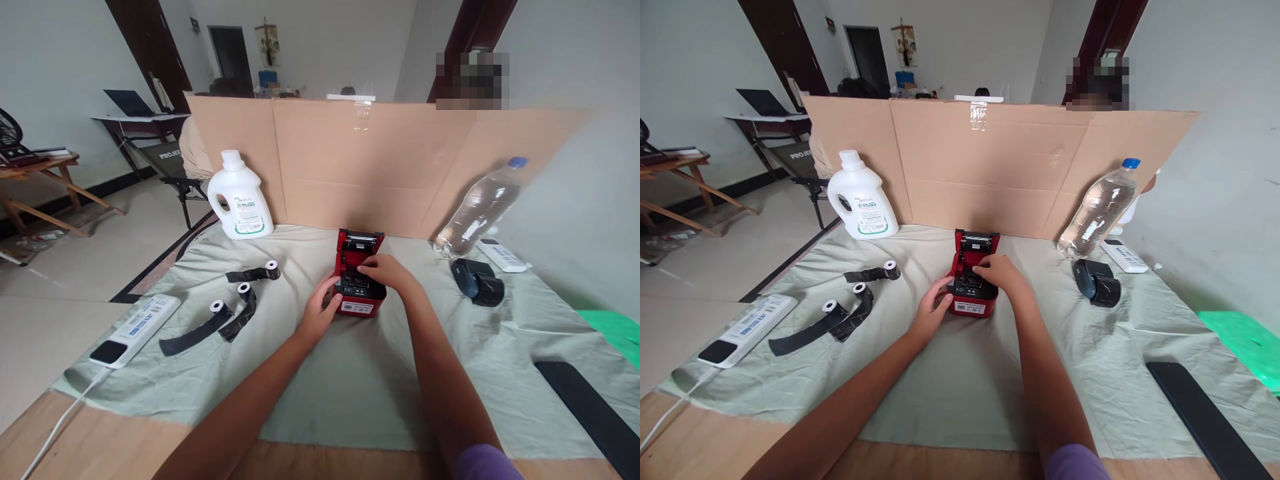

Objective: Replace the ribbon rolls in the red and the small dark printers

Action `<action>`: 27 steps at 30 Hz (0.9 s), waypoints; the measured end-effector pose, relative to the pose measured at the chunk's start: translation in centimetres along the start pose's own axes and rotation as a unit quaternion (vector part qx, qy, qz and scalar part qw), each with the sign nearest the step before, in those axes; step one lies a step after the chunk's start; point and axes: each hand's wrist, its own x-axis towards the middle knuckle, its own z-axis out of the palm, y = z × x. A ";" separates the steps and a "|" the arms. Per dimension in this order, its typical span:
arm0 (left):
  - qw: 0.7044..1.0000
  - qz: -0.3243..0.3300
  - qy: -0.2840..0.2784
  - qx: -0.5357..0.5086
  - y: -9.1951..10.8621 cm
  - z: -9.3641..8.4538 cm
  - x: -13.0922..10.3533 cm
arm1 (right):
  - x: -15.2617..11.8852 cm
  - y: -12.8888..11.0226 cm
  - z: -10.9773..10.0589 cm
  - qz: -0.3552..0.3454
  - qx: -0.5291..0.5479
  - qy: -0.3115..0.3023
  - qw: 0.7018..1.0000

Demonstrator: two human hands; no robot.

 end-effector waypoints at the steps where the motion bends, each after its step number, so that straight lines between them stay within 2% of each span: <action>1: 0.999 0.022 -0.003 0.032 0.4 -0.3 0.4 | -0.2 0.1 -0.7 0.005 0.030 0.003 1.000; 2: 0.996 0.048 -0.017 0.069 0.8 -0.7 0.9 | -0.3 0.1 -1.2 0.009 0.050 0.027 0.998; 3: 0.990 0.074 -0.041 0.110 1.4 -1.0 1.5 | -0.4 0.1 -1.7 0.011 0.061 0.078 0.995; 6: 0.957 0.125 -0.138 0.225 3.5 -2.0 3.0 | -0.1 -0.1 -1.7 -0.016 0.088 0.279 0.956; 8: 0.934 0.139 -0.168 0.282 4.8 -2.4 3.5 | 0.5 -0.2 -0.9 -0.039 0.125 0.335 0.933; 13: 0.899 0.197 -0.157 0.358 5.9 -2.5 3.1 | 1.5 0.0 0.9 -0.030 0.230 0.340 0.911; 16: 0.882 0.230 -0.137 0.387 5.8 -2.6 2.7 | 0.6 0.9 1.6 -0.036 0.270 0.333 0.903; 18: 0.875 0.251 -0.128 0.394 5.6 -2.6 2.5 | -0.5 1.8 2.3 -0.044 0.280 0.310 0.908; 22: 0.877 0.273 -0.116 0.378 5.3 -2.6 2.4 | -2.1 4.0 4.3 -0.065 0.315 0.236 0.917; 27: 0.901 0.228 -0.124 0.348 4.4 -2.4 2.5 | -2.2 5.3 6.5 -0.105 0.378 0.185 0.901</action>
